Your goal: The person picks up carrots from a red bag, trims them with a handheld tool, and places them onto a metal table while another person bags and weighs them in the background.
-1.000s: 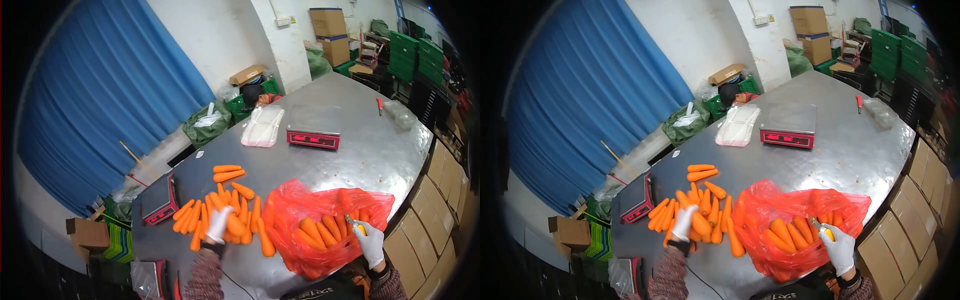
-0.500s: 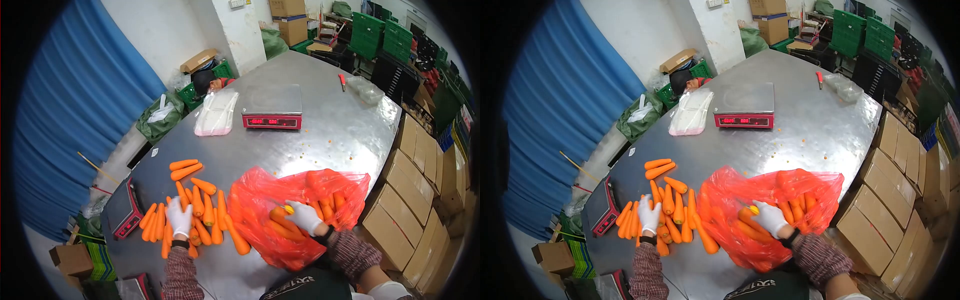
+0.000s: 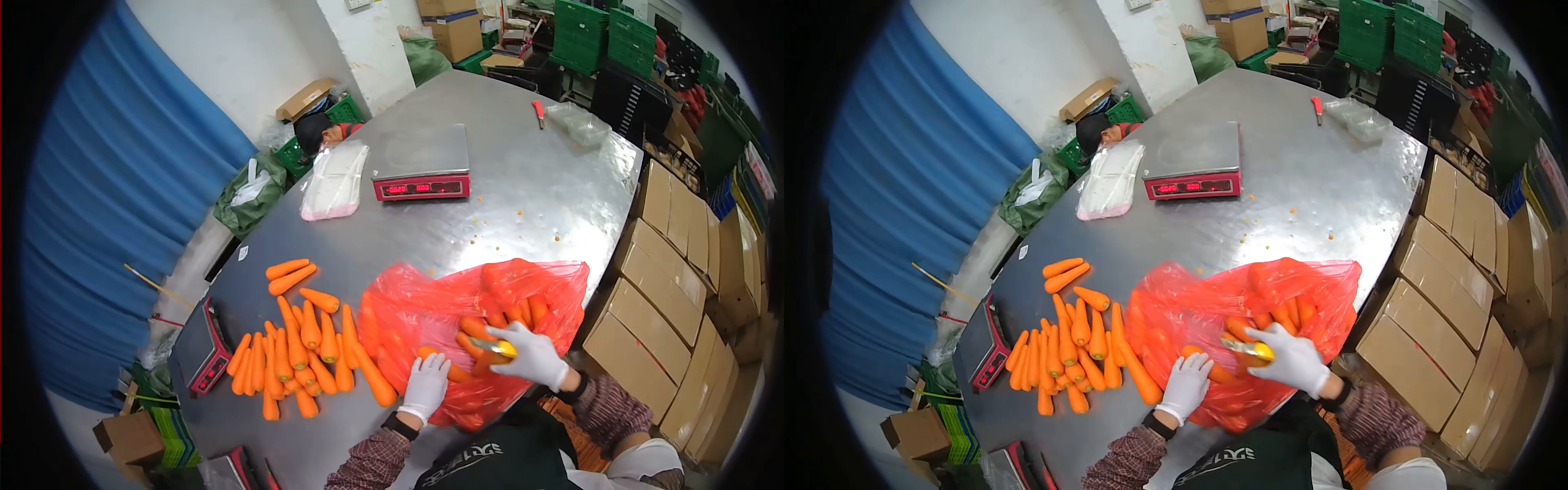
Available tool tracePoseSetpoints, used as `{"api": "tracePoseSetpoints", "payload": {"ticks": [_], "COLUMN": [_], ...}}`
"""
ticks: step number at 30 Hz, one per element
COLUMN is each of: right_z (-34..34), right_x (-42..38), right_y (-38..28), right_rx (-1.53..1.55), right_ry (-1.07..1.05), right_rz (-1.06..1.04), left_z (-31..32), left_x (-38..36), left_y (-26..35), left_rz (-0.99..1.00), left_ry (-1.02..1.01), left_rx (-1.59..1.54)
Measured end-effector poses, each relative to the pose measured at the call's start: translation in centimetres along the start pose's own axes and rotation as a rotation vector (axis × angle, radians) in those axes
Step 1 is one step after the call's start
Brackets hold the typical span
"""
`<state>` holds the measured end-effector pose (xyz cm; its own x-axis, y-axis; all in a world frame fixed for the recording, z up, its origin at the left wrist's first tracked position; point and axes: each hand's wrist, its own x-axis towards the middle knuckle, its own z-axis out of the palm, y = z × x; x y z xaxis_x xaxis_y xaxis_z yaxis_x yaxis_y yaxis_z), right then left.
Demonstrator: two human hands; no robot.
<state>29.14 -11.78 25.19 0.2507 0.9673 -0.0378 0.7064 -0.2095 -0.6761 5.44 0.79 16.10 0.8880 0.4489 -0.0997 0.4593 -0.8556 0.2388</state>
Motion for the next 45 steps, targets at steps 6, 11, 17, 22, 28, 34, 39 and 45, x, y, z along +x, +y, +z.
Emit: {"api": "tracePoseSetpoints", "payload": {"ticks": [6, 11, 17, 22, 28, 34, 39, 45], "right_z": [0.3, -1.6, -3.0, -1.1, -1.9, -1.3, -2.5, 0.0], "right_x": [-7.6, -8.6, -8.2, -5.3, -3.6, -1.4, -0.8, 2.1], "right_y": [3.1, 4.1, 2.6, -1.0, -5.1, -6.0, -7.4, -3.6], "right_rx": [0.032, 0.954, 1.496, 1.621, 1.609, 1.206, 0.471, 0.824], "right_ry": [0.261, 0.416, 0.207, 0.015, -0.208, -0.189, 0.232, -0.339], "right_rz": [0.068, 0.52, 0.51, 0.426, 0.235, 0.326, -0.088, 0.214], "left_z": [0.7, -1.6, -9.8, -17.3, -20.7, -16.6, -13.8, -15.4], "left_x": [5.8, 6.2, 4.3, 1.5, -0.3, -0.1, 0.0, 0.7], "left_y": [0.9, -0.6, 0.6, 4.2, 5.0, 5.5, 4.8, 5.7], "left_rz": [0.075, 0.276, -0.114, -0.128, 0.04, 0.129, 0.2, 0.088], "left_ry": [-0.503, -0.295, 0.291, 0.59, 0.794, 0.328, 0.442, 0.495], "left_rx": [0.079, -0.032, -1.329, -1.092, -0.567, -1.855, -1.59, -1.626]}}
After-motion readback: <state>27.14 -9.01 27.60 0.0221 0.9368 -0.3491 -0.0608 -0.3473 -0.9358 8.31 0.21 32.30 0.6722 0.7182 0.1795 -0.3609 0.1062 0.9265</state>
